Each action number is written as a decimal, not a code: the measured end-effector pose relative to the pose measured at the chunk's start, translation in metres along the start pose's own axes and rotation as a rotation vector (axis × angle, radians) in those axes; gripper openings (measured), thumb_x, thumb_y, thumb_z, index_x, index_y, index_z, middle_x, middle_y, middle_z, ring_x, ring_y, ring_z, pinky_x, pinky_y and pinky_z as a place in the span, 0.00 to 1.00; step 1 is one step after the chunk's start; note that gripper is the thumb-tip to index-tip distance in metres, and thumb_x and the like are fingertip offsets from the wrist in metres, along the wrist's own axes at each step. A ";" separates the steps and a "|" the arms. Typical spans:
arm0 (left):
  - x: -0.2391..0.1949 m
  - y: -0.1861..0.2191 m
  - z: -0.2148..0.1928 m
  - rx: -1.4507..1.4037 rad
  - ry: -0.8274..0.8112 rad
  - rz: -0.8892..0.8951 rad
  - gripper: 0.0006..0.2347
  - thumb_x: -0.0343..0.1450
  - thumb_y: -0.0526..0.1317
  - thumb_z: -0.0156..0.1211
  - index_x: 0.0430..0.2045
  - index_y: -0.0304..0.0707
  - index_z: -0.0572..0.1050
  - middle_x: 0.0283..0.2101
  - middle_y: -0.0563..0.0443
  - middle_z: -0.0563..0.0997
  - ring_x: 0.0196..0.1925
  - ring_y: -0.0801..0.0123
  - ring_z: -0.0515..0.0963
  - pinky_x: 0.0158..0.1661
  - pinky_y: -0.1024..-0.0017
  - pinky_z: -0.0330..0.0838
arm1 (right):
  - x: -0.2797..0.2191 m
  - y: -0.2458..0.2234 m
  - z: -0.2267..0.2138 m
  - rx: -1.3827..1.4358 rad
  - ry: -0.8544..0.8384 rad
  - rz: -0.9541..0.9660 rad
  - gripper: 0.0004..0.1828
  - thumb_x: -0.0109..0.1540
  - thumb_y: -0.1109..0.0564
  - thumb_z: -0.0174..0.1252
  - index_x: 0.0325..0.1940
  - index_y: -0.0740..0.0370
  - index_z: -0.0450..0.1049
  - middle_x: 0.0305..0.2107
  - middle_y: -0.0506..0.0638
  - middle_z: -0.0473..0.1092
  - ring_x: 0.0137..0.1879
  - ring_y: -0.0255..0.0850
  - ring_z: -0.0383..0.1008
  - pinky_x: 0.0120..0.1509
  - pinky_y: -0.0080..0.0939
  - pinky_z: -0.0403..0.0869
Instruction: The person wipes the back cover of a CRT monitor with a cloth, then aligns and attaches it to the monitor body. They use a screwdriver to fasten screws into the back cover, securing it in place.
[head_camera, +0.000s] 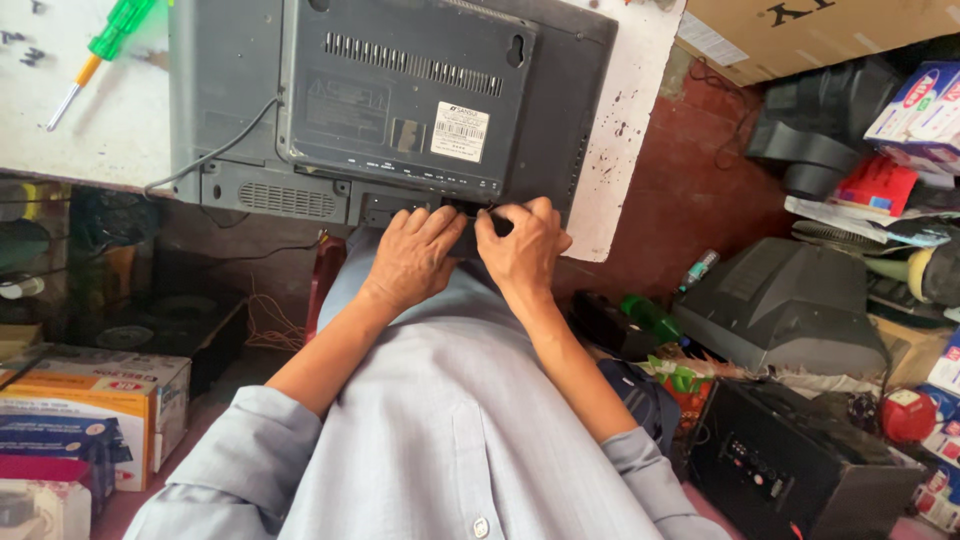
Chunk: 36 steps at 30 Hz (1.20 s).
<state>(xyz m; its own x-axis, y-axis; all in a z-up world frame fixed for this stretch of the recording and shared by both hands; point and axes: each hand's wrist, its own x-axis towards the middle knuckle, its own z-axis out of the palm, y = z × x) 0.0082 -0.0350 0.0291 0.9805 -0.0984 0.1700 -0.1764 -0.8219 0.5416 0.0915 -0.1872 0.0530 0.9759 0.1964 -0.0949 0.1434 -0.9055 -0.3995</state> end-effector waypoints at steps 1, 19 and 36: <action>-0.001 0.000 0.001 -0.009 0.004 -0.002 0.27 0.60 0.42 0.70 0.54 0.33 0.74 0.53 0.49 0.75 0.46 0.60 0.72 0.45 0.62 0.66 | 0.000 0.000 0.001 -0.004 0.002 0.042 0.13 0.54 0.46 0.69 0.29 0.58 0.84 0.36 0.52 0.70 0.51 0.50 0.69 0.54 0.58 0.61; 0.004 -0.013 0.006 -0.155 0.010 -0.017 0.26 0.57 0.38 0.67 0.52 0.32 0.73 0.49 0.45 0.74 0.47 0.54 0.73 0.46 0.60 0.72 | -0.014 -0.012 0.033 -0.012 0.212 0.040 0.05 0.59 0.55 0.63 0.33 0.58 0.80 0.36 0.48 0.69 0.50 0.49 0.69 0.57 0.55 0.64; 0.008 -0.016 0.003 -0.185 0.025 -0.027 0.26 0.60 0.41 0.71 0.54 0.35 0.74 0.48 0.46 0.74 0.45 0.55 0.77 0.43 0.62 0.75 | -0.035 0.003 -0.020 0.158 0.124 -0.089 0.35 0.57 0.48 0.71 0.65 0.58 0.69 0.52 0.56 0.71 0.60 0.54 0.69 0.67 0.53 0.67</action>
<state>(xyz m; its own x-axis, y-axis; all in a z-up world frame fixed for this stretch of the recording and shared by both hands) 0.0188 -0.0237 0.0195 0.9831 -0.0620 0.1722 -0.1651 -0.7063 0.6884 0.0607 -0.2042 0.0740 0.9746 0.2167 0.0563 0.2123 -0.8142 -0.5404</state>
